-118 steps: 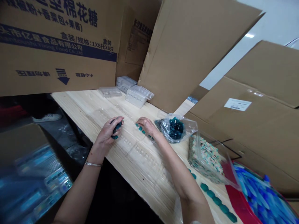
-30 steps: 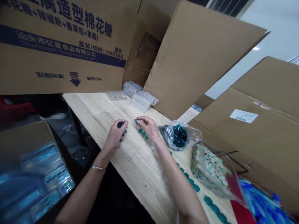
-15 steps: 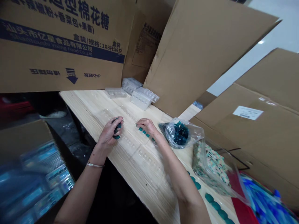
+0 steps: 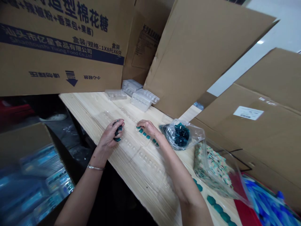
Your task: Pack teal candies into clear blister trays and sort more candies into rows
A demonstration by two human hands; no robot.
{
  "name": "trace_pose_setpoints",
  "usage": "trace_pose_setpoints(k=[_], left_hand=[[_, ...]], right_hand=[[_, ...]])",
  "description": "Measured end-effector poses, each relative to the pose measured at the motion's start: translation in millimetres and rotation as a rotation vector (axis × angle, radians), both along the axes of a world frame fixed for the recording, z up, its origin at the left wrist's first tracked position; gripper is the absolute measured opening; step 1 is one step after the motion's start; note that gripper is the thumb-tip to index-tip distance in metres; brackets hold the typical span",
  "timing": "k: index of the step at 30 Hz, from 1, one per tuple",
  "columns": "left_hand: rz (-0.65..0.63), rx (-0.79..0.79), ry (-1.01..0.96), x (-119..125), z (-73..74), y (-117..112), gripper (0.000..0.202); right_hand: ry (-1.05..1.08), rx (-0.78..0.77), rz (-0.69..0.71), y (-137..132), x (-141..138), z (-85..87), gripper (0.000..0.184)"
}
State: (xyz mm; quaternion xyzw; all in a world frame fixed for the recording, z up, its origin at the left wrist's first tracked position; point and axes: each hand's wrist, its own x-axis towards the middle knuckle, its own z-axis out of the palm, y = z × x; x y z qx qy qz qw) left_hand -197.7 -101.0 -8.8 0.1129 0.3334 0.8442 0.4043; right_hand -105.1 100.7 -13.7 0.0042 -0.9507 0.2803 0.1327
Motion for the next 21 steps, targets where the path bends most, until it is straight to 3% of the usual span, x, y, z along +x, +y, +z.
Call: trace_pose_setpoints(k=[7, 16, 21], left_hand=[[0.001, 0.006, 0.004, -0.2, -2.7, 0.8, 0.029], [0.003, 0.042, -0.022, -1.1, -3.4, 1.7, 0.026], [-0.027, 0.133, -0.176, 0.3, -1.9, 3.3, 0.025]], right_hand=[[-0.018, 0.202, -0.202, -13.6, 1.8, 6.2, 0.016], [-0.022, 0.259, -0.312, -28.2, -4.4, -2.2, 0.014], [-0.032, 0.242, -0.356, -36.6, -2.5, 1.2, 0.009]])
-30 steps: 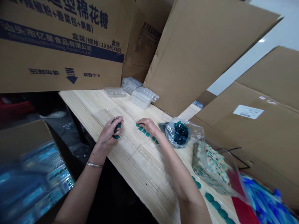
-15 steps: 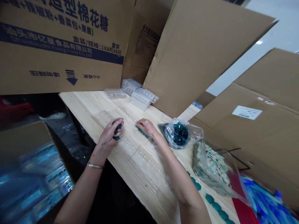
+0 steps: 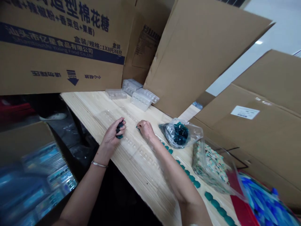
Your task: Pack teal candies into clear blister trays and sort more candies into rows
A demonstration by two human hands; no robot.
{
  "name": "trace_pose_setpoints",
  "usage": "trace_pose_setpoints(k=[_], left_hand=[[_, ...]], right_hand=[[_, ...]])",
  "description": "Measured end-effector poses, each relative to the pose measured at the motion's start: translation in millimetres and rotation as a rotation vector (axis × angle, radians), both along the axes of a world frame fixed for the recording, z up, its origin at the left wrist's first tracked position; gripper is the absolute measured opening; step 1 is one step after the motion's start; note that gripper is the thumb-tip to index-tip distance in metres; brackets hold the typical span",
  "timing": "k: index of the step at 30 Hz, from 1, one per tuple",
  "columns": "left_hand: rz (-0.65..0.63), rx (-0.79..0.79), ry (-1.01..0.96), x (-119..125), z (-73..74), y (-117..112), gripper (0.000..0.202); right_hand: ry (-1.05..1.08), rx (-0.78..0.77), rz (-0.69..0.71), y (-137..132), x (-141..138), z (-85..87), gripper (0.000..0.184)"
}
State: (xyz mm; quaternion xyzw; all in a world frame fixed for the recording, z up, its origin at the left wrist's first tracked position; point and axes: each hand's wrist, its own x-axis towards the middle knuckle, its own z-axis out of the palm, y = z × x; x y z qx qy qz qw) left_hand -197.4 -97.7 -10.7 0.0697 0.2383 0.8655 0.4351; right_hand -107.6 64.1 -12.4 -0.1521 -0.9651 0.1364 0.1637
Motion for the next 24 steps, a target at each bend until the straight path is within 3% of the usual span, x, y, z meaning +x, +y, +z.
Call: trace_pose_setpoints(k=[6, 10, 18, 24], left_hand=[[0.113, -0.009, -0.015, 6.0, -6.1, 6.9, 0.024], [0.198, -0.095, 0.064, 11.0, -5.9, 9.1, 0.028], [0.195, -0.180, 0.122, 15.7, -0.2, 7.9, 0.034], [0.148, -0.080, 0.125, 11.4, -0.1, 5.8, 0.032]], right_hand=[[0.222, -0.342, 0.051, -61.1, 5.7, 34.0, 0.023], [0.233, -0.340, 0.130, -93.3, 2.1, 49.7, 0.019], [0.296, -0.509, 0.049, -82.9, -5.3, 39.8, 0.018], [0.394, -1.015, -0.092, -71.2, -6.5, 41.7, 0.021]])
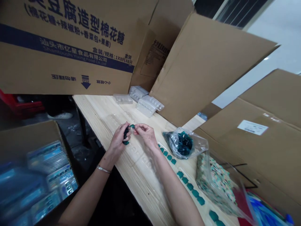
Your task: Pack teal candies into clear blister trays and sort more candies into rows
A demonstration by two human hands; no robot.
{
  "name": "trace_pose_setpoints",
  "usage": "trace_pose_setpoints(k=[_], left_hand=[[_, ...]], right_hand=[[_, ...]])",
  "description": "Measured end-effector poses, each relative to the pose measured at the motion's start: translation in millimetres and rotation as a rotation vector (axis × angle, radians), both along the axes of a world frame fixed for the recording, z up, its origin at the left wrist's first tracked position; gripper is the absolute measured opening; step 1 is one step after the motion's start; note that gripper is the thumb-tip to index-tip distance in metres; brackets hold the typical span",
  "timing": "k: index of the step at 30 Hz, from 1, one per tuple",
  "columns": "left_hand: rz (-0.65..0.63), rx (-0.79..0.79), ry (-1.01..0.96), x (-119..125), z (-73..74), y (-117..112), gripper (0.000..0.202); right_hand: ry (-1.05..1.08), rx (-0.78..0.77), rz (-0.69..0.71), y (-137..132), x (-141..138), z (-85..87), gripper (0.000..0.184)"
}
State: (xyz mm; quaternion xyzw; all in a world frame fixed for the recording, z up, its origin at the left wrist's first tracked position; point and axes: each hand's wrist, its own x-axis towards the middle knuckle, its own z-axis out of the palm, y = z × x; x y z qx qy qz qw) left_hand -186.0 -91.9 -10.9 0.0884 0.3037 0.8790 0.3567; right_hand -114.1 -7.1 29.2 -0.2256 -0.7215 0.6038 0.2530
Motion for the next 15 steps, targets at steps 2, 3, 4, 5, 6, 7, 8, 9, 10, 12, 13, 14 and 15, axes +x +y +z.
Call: trace_pose_setpoints(k=[2, 3, 4, 5, 6, 7, 8, 9, 10, 12, 13, 14, 15], left_hand=[[-0.037, -0.003, 0.048, -0.4, 0.7, -1.5, 0.033], [-0.063, -0.012, 0.080, 0.3, 1.0, -2.0, 0.034], [-0.085, -0.023, 0.112, 1.4, 1.3, -2.2, 0.035], [-0.099, -0.038, 0.142, 2.8, 1.4, -2.2, 0.035], [-0.100, -0.058, 0.172, 4.3, 1.2, -1.8, 0.036], [-0.091, -0.086, 0.199, 5.7, 0.8, -1.3, 0.036], [-0.073, -0.120, 0.227, 6.8, 0.2, -0.8, 0.036], [-0.050, -0.158, 0.256, 7.5, -0.4, -0.3, 0.035], [-0.031, -0.195, 0.285, 7.8, -1.0, 0.0, 0.035], [-0.022, -0.244, 0.330, 7.5, -1.6, -0.1, 0.034], [-0.030, -0.254, 0.344, 7.3, -1.5, -0.4, 0.033], [-0.037, -0.256, 0.355, 7.2, -1.2, -0.6, 0.033], [-0.040, -0.256, 0.365, 7.3, -0.8, -0.8, 0.033]], right_hand=[[0.043, -0.108, -0.019, 6.1, 0.2, -0.2, 0.024], [0.052, -0.133, -0.022, 8.2, 0.4, -0.5, 0.025], [0.059, -0.143, -0.025, 9.5, 0.7, -0.7, 0.025], [0.066, -0.140, -0.026, 9.8, 1.1, -0.7, 0.026], [0.074, -0.126, -0.026, 9.5, 1.8, -0.3, 0.027], [0.077, -0.100, -0.022, 8.5, 2.5, 0.5, 0.029], [0.072, -0.057, -0.014, 7.4, 3.4, 1.6, 0.030], [0.057, 0.004, -0.005, 6.4, 4.4, 3.0, 0.032], [0.035, 0.075, 0.002, 5.8, 5.4, 4.5, 0.033], [-0.012, 0.199, 0.004, 6.2, 7.2, 7.0, 0.029], [-0.028, 0.227, -0.003, 7.2, 8.0, 7.6, 0.027], [-0.033, 0.223, -0.013, 8.7, 8.6, 7.8, 0.026], [-0.028, 0.192, -0.024, 10.4, 9.2, 7.4, 0.026]])
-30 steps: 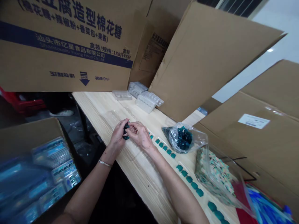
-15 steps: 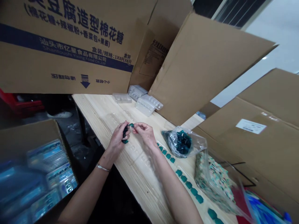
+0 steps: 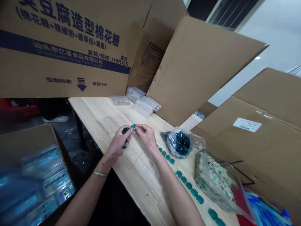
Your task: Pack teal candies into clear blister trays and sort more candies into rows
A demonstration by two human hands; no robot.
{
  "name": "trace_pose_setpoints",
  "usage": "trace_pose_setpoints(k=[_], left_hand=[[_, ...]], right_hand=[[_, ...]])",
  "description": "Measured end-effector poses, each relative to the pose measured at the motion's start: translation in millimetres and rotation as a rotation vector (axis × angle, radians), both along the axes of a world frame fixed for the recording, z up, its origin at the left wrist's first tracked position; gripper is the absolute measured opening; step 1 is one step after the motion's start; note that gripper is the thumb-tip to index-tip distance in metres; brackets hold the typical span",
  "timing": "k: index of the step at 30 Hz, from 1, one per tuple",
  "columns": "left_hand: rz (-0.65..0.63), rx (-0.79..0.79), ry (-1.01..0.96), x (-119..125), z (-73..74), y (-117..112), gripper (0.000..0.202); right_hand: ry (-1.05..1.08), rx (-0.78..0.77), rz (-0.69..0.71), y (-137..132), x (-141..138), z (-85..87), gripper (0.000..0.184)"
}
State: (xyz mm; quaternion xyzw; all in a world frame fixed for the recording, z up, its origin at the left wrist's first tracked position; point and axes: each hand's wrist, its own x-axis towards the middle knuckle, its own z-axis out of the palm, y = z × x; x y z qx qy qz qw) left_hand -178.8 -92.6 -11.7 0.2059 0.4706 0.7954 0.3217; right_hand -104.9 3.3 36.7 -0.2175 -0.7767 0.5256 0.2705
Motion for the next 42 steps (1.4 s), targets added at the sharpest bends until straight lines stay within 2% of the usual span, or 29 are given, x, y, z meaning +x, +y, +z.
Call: trace_pose_setpoints(k=[4, 9, 16, 21, 23, 26, 29, 33, 38, 42], left_hand=[[0.028, -0.010, 0.020, 1.4, 1.1, 0.6, 0.031], [-0.001, 0.005, -0.017, 0.4, 1.5, 0.0, 0.032], [0.008, 0.015, -0.045, -3.2, 1.7, -1.7, 0.036], [-0.006, -0.048, 0.041, -2.5, 1.6, -2.8, 0.034], [-0.066, -0.008, 0.021, -2.6, 4.5, -5.7, 0.031], [-0.165, 0.162, -0.124, -5.5, 11.5, -12.0, 0.028], [-0.119, 0.254, -0.225, -9.4, 15.5, -15.3, 0.030], [0.011, 0.087, -0.127, -7.0, 11.1, -9.8, 0.032], [-0.044, -0.025, 0.016, 1.3, 4.9, -3.2, 0.037], [-0.014, -0.069, 0.120, -0.6, 0.8, -2.1, 0.036]], right_hand=[[0.052, -0.174, -0.025, 6.0, 2.2, -4.2, 0.031], [0.082, -0.252, -0.018, 9.1, 4.8, -6.7, 0.031], [0.072, -0.141, -0.018, 11.2, 4.6, -5.9, 0.029], [0.028, -0.029, -0.022, 7.7, 3.7, -2.1, 0.023], [0.024, 0.045, -0.058, 8.4, 3.7, -0.7, 0.021], [0.040, 0.093, -0.122, 13.8, 4.6, -1.2, 0.022], [0.066, 0.027, -0.136, 19.9, 5.8, -4.6, 0.023], [0.101, -0.106, -0.064, 16.9, 4.8, -8.6, 0.025], [0.114, -0.181, -0.032, 3.3, -0.3, -8.9, 0.022], [0.112, -0.340, -0.001, 1.5, -1.4, -8.0, 0.022]])
